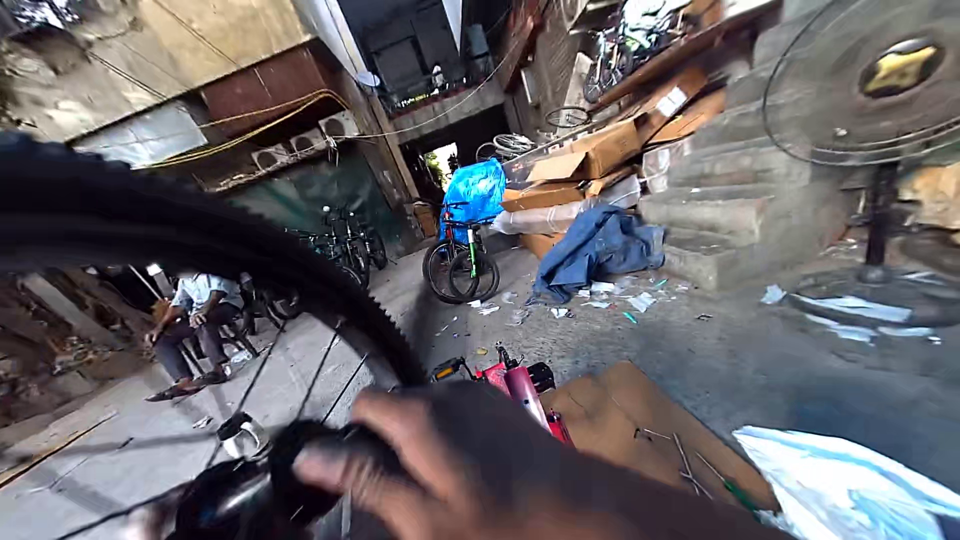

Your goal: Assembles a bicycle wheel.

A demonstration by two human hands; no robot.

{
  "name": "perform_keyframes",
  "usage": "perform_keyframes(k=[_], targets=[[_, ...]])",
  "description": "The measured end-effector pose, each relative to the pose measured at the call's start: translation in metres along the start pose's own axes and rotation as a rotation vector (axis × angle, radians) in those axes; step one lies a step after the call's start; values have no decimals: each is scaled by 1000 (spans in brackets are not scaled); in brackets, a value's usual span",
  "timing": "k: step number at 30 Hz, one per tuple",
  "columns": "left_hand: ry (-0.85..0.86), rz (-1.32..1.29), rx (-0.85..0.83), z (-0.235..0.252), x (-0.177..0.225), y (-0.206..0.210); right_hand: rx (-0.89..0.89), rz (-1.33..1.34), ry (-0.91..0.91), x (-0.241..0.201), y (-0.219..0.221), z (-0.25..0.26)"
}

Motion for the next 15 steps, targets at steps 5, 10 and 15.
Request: perform_keyframes(k=[5, 10, 15], targets=[[-204, -34, 74, 45, 35, 170, -54, -18, 220, 51, -53, -18], [-318, 26, 90, 45, -13, 221, -146, 15, 438, 110, -59, -43], [-659, 104, 231, 39, 23, 282, -224, 78, 515, 165, -39, -69]])
Point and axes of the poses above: each hand's wrist, its own z-axis towards the middle knuckle, its own y-axis out of the palm, x = y × z, the point moved 4 cm from there along z, towards the middle knuckle, and after that the axes turned 8 degrees about -x, right-handed, at the moved point
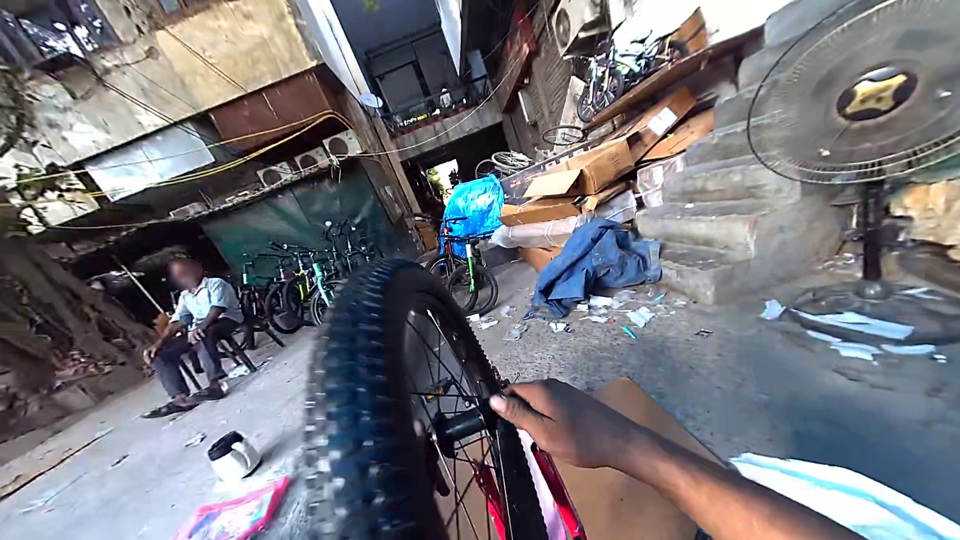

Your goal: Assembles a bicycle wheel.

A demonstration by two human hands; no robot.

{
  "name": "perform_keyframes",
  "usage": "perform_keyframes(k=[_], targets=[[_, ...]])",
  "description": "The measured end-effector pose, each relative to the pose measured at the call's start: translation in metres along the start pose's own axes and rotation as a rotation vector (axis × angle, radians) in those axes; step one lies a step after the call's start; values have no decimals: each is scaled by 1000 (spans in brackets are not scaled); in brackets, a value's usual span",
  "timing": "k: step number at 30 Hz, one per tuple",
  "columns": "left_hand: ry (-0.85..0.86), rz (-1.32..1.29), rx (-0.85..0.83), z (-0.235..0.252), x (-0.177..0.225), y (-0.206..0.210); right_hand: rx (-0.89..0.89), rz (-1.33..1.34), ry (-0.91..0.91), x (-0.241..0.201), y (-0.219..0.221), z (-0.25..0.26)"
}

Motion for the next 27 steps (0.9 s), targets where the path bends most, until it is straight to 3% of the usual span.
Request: perform_keyframes(k=[1, 3, 6, 11, 13, 14, 15, 17, 18, 21, 22, 24, 25, 27], targets=[[-54, 52, 60, -9, 11, 11, -18, 6, 6, 11, 5, 2], [23, 72, 19, -8, -2, 14, -24, 28, 23, 28, 11, 5], [120, 61, -49, 12, -46, 7, -30, -8, 103, 41, 18, 5], [83, 66, -122, 67, -148, -6, -78, -123, 195, 70, 30, 7], [108, 106, -291, 94, -212, -28, -85, -142, 210, 81, 34, 8], [400, 80, -364, 117, -274, -44, -89, -136, 218, 87, 37, 8], [363, 139, -360, 131, -311, -54, -93, -127, 224, 91, 39, 8], [267, 169, -333, 144, -348, -59, -81, -106, 226, 98, 42, 8], [206, 172, -319, 135, -334, -53, -71, -88, 222, 101, 43, 7], [-267, 282, -336, 77, -189, -17, -48, -31, 195, 107, 49, 4], [-180, 311, -326, 66, -167, -13, -41, -7, 188, 109, 50, 4], [144, 423, -318, 59, -165, -16, -30, 36, 177, 114, 54, 5], [226, 504, -321, 54, -158, -16, -28, 58, 176, 116, 55, 6], [-124, 683, -433, 34, -104, -11, -37, 114, 192, 118, 57, 6]])
Point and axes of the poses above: each hand's wrist, its own z-axis towards the middle knuckle, its own y-axis out of the palm, x = y × z, the point moved 4 cm from there along z, towards the middle knuckle, and after that the axes turned 8 degrees about -x, right-handed, at the moved point
